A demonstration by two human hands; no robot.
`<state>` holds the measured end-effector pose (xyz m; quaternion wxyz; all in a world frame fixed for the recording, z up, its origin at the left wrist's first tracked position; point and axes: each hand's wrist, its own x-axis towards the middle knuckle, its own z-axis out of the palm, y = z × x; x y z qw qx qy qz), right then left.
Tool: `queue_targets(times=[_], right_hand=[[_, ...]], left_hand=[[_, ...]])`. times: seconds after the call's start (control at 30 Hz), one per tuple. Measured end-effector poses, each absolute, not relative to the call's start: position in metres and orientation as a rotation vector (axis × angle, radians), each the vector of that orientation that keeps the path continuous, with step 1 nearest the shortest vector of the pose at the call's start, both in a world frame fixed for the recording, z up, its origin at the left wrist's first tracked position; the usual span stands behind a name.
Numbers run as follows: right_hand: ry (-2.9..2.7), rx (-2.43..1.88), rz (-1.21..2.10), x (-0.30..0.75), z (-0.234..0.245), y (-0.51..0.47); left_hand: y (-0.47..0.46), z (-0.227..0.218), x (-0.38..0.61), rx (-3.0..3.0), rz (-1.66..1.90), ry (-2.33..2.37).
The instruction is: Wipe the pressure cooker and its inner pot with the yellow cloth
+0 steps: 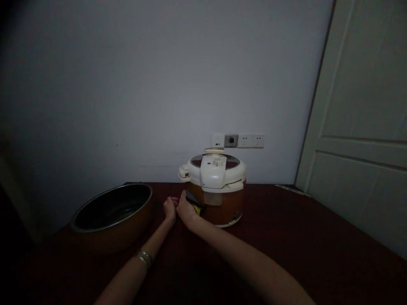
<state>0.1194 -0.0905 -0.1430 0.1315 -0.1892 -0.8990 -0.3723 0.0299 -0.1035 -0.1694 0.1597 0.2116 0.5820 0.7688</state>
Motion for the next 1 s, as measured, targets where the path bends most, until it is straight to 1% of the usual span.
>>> queue_targets(times=[0.1, 0.17, 0.33, 0.43, 0.63, 0.73, 0.87, 0.93, 1.0], right_hand=[[-2.62, -0.468, -1.095, 0.148, -0.167, -0.1], [-2.582, -0.408, -1.068, 0.168, -0.173, -0.104], [-2.483, -0.204, -0.835, 0.222, -0.16, -0.106], [-2.574, -0.074, -0.699, 0.259, -0.151, -0.106], [-2.778, 0.008, -0.413, 0.335, -0.148, -0.096], [-2.843, -0.062, -0.298, 0.366, -0.155, -0.097], [-2.776, -0.188, -0.101, 0.388, -0.166, -0.118], [-2.68, -0.227, 0.076, 0.39, -0.167, -0.13], [-2.46, -0.405, 0.294, 0.391, -0.164, -0.134]], left_hand=[[-0.103, -0.171, 0.03, 0.624, 2.194, 1.617], [-0.102, -0.172, 0.03, 0.632, 2.194, 1.601], [-0.1, -0.173, 0.032, 0.64, 2.176, 1.591], [-0.1, -0.173, 0.033, 0.653, 2.158, 1.583], [-0.097, -0.172, 0.033, 0.664, 2.121, 1.586], [-0.098, -0.17, 0.036, 0.68, 2.101, 1.581], [-0.109, -0.164, 0.041, 0.725, 2.066, 1.57], [-0.116, -0.158, 0.041, 0.745, 2.05, 1.57], [-0.121, -0.148, 0.04, 0.754, 2.043, 1.575]])
